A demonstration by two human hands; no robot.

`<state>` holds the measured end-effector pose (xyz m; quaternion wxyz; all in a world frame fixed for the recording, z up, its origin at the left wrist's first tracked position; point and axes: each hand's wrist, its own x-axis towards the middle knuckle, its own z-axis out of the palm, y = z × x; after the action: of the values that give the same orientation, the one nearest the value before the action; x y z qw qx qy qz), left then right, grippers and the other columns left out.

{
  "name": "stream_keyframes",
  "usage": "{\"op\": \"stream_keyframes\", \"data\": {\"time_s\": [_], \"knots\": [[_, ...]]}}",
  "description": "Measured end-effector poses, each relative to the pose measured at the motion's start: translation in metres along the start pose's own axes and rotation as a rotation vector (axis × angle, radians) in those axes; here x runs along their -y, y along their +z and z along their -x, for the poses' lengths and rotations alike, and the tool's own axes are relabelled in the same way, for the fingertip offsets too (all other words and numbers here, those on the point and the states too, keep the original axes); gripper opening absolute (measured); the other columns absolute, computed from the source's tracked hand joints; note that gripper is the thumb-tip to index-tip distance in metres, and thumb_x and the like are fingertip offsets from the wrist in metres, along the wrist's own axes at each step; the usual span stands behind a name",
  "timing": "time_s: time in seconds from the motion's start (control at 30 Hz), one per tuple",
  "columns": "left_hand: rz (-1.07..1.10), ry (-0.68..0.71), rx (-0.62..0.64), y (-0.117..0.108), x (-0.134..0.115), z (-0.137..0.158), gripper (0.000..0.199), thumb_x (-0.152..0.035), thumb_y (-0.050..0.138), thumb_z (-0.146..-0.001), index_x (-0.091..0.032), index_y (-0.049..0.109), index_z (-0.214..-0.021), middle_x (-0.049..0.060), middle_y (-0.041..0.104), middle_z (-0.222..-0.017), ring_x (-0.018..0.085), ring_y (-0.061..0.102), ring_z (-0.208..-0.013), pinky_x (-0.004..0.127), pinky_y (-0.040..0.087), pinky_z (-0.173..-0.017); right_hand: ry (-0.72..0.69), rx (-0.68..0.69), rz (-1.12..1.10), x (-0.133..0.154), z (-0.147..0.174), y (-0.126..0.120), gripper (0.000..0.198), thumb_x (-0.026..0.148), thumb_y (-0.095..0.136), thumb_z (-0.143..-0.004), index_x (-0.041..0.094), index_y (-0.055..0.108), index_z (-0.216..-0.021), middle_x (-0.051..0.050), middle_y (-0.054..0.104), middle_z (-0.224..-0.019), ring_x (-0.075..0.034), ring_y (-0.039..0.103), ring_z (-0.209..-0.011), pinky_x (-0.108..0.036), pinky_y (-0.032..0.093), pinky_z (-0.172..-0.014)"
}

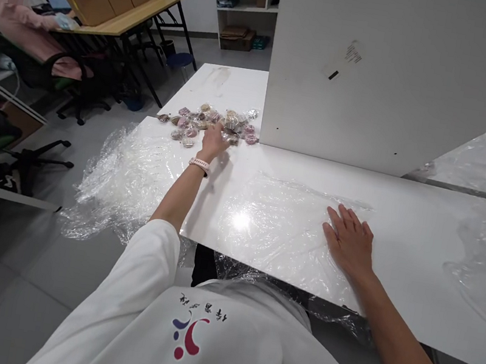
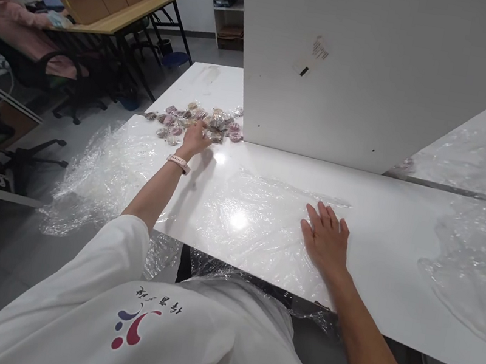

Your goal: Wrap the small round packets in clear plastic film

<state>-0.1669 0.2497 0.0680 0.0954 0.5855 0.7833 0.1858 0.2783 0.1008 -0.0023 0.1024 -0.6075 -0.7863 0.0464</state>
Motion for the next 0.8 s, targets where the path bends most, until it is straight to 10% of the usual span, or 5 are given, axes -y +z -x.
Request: {"op": "stream_keyframes", "data": {"time_s": [0.4, 0.67, 0.8], "knots": [[-0.316, 0.188, 0.323, 0.0, -0.023, -0.019, 0.05, -0.021, 0.076, -0.066, -0.021, 0.058, -0.113, 0.014, 0.062, -0.114, 0.035, 0.059, -0.106, 0.044, 0.044, -0.091, -0.001, -0.015, -0.027, -0.002, 0.0, 0.001, 0.057, 0.05, 0.021, -0.101, 0.033, 0.037, -0.153, -0.003, 0.035, -0.161, -0.025, 0.026, -0.15, -0.055, 0.02, -0.12], [-0.244, 0.235, 0.327, -0.011, -0.021, 0.044, 0.041, -0.022, 0.071, -0.072, -0.018, 0.052, -0.108, 0.013, 0.064, -0.1, 0.03, 0.062, -0.092, 0.04, 0.047, -0.078, 0.008, 0.017, 0.003, -0.001, 0.0, 0.001, 0.059, 0.051, 0.017, -0.102, 0.029, 0.038, -0.153, -0.004, 0.031, -0.163, -0.024, 0.024, -0.151, -0.054, 0.019, -0.121], [0.092, 0.386, 0.29, -0.019, -0.058, 0.105, 0.034, -0.02, 0.065, -0.078, -0.022, 0.049, -0.108, 0.01, 0.065, -0.093, 0.025, 0.062, -0.08, 0.039, 0.049, -0.066, 0.009, 0.038, 0.011, -0.003, -0.002, 0.002, 0.06, 0.052, 0.017, -0.102, 0.031, 0.035, -0.155, -0.002, 0.027, -0.164, -0.025, 0.022, -0.152, -0.055, 0.018, -0.122]]}}
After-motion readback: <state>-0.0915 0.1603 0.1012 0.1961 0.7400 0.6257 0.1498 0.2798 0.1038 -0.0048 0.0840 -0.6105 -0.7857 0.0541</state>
